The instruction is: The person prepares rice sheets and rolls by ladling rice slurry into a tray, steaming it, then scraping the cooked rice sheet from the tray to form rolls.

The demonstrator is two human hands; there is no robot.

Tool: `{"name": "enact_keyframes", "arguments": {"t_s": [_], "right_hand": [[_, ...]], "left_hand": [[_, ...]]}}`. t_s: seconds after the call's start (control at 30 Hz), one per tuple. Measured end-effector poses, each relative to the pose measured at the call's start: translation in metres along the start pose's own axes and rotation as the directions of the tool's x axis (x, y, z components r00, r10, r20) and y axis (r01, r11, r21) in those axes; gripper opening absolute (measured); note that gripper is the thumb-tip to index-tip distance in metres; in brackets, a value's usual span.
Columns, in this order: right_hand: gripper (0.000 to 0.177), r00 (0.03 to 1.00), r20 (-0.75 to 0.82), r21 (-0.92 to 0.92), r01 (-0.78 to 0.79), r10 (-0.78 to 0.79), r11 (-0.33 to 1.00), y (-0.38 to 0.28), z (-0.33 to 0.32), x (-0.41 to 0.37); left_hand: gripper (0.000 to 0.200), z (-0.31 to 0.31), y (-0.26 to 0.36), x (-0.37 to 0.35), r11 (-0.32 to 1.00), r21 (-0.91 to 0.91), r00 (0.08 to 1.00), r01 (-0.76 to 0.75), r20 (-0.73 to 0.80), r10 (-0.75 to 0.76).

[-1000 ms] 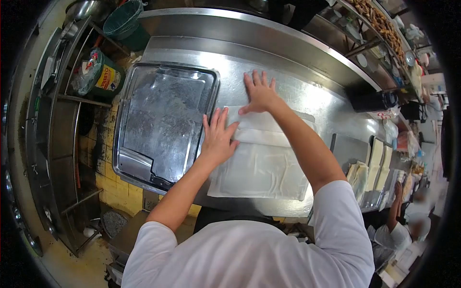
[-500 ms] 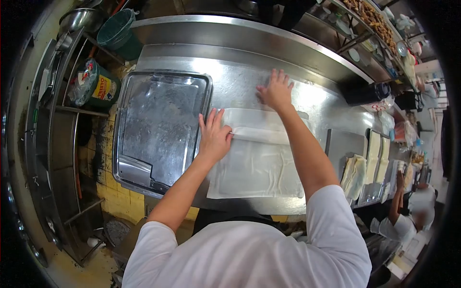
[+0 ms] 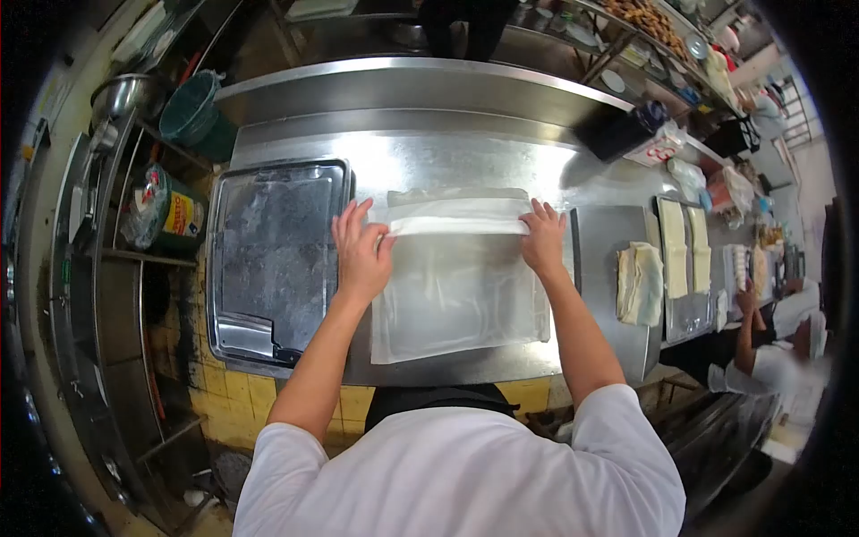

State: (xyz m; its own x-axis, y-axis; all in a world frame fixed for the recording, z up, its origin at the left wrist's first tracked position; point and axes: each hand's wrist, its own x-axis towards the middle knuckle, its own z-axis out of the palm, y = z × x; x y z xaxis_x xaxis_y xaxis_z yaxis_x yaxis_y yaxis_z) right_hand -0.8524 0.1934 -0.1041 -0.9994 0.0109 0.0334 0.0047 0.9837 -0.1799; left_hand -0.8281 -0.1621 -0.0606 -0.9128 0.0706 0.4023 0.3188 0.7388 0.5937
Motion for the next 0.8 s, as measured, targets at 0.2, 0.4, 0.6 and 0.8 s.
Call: {"name": "enact_keyframes", "arguments": {"t_s": [0.2, 0.4, 0.6, 0.8], "right_hand": [[0.033, 0.980, -0.129, 0.068, 0.161, -0.151, 0.985, 0.007, -0.052, -0.104], [0.038, 0.995, 0.046, 0.089, 0.084, -0.088, 0.993, 0.008, -0.037, -0.270], [0.048, 0.999, 0.049, 0.297, -0.006, -0.009, 0.955, -0.011, -0.057, -0.343], [0.045, 0.989, -0.058, 0.384, -0.104, 0.136, 0.918, -0.011, -0.092, -0.368]], "left_hand": [[0.008, -0.046, 0.037, -0.082, 1.000, 0.004, 0.989, -0.019, 0.147, 0.018], [0.020, -0.080, 0.064, -0.200, 0.983, 0.169, 0.825, -0.072, 0.564, -0.036], [0.033, -0.074, 0.108, -0.202, 0.991, 0.134, 0.848, -0.017, 0.527, -0.057], [0.031, -0.033, 0.161, -0.167, 0.950, -0.161, 0.751, -0.268, 0.583, 0.311]]}}
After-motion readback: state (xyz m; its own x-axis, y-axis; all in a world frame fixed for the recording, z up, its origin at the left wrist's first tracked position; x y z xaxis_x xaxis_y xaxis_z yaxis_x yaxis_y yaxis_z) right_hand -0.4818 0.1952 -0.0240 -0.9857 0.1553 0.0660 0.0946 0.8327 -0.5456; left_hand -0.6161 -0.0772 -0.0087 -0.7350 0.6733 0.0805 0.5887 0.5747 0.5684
